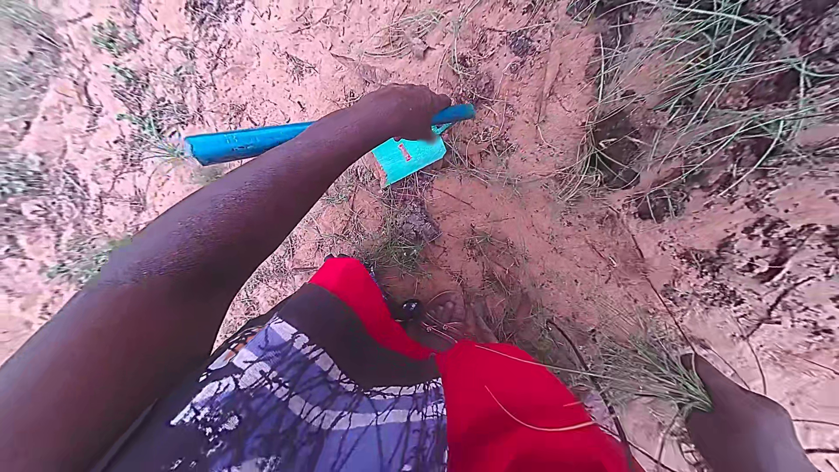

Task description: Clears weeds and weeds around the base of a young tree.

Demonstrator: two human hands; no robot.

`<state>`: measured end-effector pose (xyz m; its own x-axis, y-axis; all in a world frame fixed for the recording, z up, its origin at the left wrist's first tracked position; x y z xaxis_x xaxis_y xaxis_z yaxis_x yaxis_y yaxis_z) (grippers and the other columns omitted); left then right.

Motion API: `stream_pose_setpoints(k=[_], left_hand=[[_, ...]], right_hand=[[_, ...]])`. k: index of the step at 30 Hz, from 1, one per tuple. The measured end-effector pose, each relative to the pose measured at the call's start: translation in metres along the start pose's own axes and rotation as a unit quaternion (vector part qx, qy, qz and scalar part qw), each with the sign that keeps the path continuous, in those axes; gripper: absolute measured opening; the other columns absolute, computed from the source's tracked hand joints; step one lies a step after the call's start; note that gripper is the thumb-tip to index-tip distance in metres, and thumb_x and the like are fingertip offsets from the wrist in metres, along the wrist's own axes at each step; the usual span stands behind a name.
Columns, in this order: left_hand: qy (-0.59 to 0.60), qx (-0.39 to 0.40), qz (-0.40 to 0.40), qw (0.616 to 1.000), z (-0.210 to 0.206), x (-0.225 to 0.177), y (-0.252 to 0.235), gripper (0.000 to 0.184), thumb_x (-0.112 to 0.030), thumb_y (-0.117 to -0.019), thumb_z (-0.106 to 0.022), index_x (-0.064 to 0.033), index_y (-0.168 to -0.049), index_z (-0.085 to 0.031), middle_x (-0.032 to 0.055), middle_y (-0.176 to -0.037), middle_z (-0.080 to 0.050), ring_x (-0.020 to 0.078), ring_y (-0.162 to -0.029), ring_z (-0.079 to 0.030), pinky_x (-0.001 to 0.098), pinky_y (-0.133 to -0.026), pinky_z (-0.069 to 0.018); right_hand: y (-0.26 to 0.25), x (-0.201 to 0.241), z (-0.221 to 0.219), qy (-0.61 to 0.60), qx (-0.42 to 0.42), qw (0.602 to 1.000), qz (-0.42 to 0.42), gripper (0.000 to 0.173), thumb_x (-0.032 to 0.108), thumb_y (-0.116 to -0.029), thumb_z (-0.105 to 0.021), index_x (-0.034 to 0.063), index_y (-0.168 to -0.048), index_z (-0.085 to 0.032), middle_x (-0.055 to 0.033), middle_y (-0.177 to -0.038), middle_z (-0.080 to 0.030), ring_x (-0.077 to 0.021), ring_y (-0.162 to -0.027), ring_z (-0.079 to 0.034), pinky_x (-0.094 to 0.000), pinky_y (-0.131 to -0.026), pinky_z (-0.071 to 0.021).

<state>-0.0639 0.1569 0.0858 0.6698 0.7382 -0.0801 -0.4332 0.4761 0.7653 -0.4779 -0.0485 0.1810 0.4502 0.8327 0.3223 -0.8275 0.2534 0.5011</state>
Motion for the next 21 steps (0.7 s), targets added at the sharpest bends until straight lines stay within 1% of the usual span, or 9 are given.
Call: stream_pose_setpoints(k=[6, 8, 10, 11, 12, 13, 16, 19, 21], left_hand=[[0.004, 0.006, 0.005, 1.000, 0.002, 0.001, -0.002, 0.053, -0.026, -0.1002, -0.067, -0.0129, -0.147, -0.046, 0.0255, -0.117, -0.065, 0.0456, -0.100, -0.067, 0.0638, -0.082, -0.0523], [0.012, 0.008, 0.007, 1.000, 0.003, 0.001, -0.001, 0.051, -0.026, -0.1005, -0.067, -0.0128, -0.146, -0.047, 0.0247, -0.116, -0.065, 0.0442, -0.096, -0.067, 0.0616, -0.079, -0.0529], [0.016, 0.010, 0.007, 1.000, 0.001, 0.001, -0.004, 0.050, -0.025, -0.1002, -0.067, -0.0118, -0.145, -0.048, 0.0250, -0.115, -0.065, 0.0441, -0.093, -0.067, 0.0613, -0.077, -0.0530], [0.017, 0.011, 0.007, 1.000, 0.001, 0.001, -0.005, 0.051, -0.025, -0.1001, -0.067, -0.0114, -0.145, -0.048, 0.0256, -0.114, -0.065, 0.0446, -0.093, -0.067, 0.0617, -0.077, -0.0529], [0.017, 0.008, 0.007, 1.000, 0.002, 0.001, -0.005, 0.051, -0.025, -0.0999, -0.068, -0.0115, -0.145, -0.047, 0.0257, -0.114, -0.065, 0.0445, -0.092, -0.067, 0.0616, -0.077, -0.0529], [0.016, 0.005, 0.008, 1.000, 0.003, 0.001, -0.006, 0.051, -0.025, -0.0998, -0.068, -0.0116, -0.145, -0.048, 0.0255, -0.113, -0.065, 0.0442, -0.092, -0.067, 0.0614, -0.076, -0.0530], [0.017, 0.003, 0.009, 1.000, 0.004, 0.003, -0.004, 0.051, -0.027, -0.1003, -0.067, -0.0121, -0.146, -0.048, 0.0248, -0.114, -0.065, 0.0426, -0.090, -0.067, 0.0597, -0.075, -0.0533], [0.027, 0.013, -0.003, 1.000, -0.003, -0.001, -0.004, 0.050, -0.026, -0.1003, -0.067, -0.0127, -0.145, -0.049, 0.0244, -0.115, -0.065, 0.0425, -0.093, -0.067, 0.0602, -0.077, -0.0531], [0.038, 0.003, -0.017, 0.999, 0.001, -0.008, 0.001, 0.053, -0.024, -0.0994, -0.068, -0.0121, -0.147, -0.048, 0.0234, -0.123, -0.065, 0.0425, -0.107, -0.066, 0.0625, -0.086, -0.0521]], right_hand=[[0.017, 0.013, 0.023, 0.008, 0.019, 0.999, -0.028, 0.018, -0.007, -0.0862, -0.053, -0.0189, -0.097, -0.061, -0.0373, -0.082, -0.066, -0.0534, -0.072, -0.068, -0.0615, -0.066, -0.0501], [0.011, 0.013, 0.025, -0.015, 0.032, 0.999, -0.036, 0.022, -0.009, -0.0822, -0.054, -0.0193, -0.100, -0.062, -0.0373, -0.082, -0.067, -0.0544, -0.073, -0.069, -0.0637, -0.066, -0.0502], [0.000, 0.004, 0.014, -0.044, -0.044, 0.997, 0.045, 0.021, -0.002, -0.0758, -0.059, -0.0117, -0.093, -0.064, -0.0278, -0.072, -0.067, -0.0438, -0.061, -0.068, -0.0556, -0.054, -0.0497], [-0.011, 0.002, 0.004, -0.058, -0.082, 0.992, 0.073, 0.026, 0.008, -0.0764, -0.059, -0.0079, -0.095, -0.067, -0.0231, -0.074, -0.069, -0.0371, -0.063, -0.069, -0.0497, -0.056, -0.0513], [-0.028, 0.002, -0.007, -0.083, -0.102, 0.987, 0.092, 0.031, 0.012, -0.0770, -0.060, -0.0075, -0.100, -0.068, -0.0229, -0.080, -0.071, -0.0363, -0.070, -0.071, -0.0489, -0.061, -0.0541], [-0.048, 0.005, -0.021, -0.122, -0.096, 0.983, 0.101, 0.033, 0.009, -0.0781, -0.062, -0.0107, -0.103, -0.067, -0.0273, -0.088, -0.070, -0.0413, -0.078, -0.071, -0.0538, -0.068, -0.0545], [-0.118, 0.022, -0.075, -0.198, -0.014, 0.977, 0.074, 0.026, -0.002, -0.0873, -0.066, -0.0154, -0.109, -0.068, -0.0340, -0.117, -0.065, -0.0457, -0.109, -0.065, -0.0578, -0.095, -0.0507], [-0.157, 0.045, -0.135, -0.123, 0.107, 0.985, 0.057, 0.036, -0.003, -0.0909, -0.060, -0.0126, -0.126, -0.063, -0.0353, -0.137, -0.055, -0.0494, -0.124, -0.058, -0.0613, -0.103, -0.0462], [-0.164, 0.056, -0.148, -0.087, 0.124, 0.988, 0.036, 0.043, -0.007, -0.0887, -0.061, -0.0088, -0.132, -0.062, -0.0344, -0.141, -0.054, -0.0511, -0.128, -0.055, -0.0635, -0.104, -0.0454]])
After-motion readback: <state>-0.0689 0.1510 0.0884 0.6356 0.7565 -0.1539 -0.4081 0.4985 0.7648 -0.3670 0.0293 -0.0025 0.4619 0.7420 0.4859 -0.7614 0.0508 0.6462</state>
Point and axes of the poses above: each hand's wrist, its own y-axis away from the middle knuckle, its own z-axis out of the back of the hand, x = y × z, the point moved 5 cm from there along -y, towards the middle knuckle
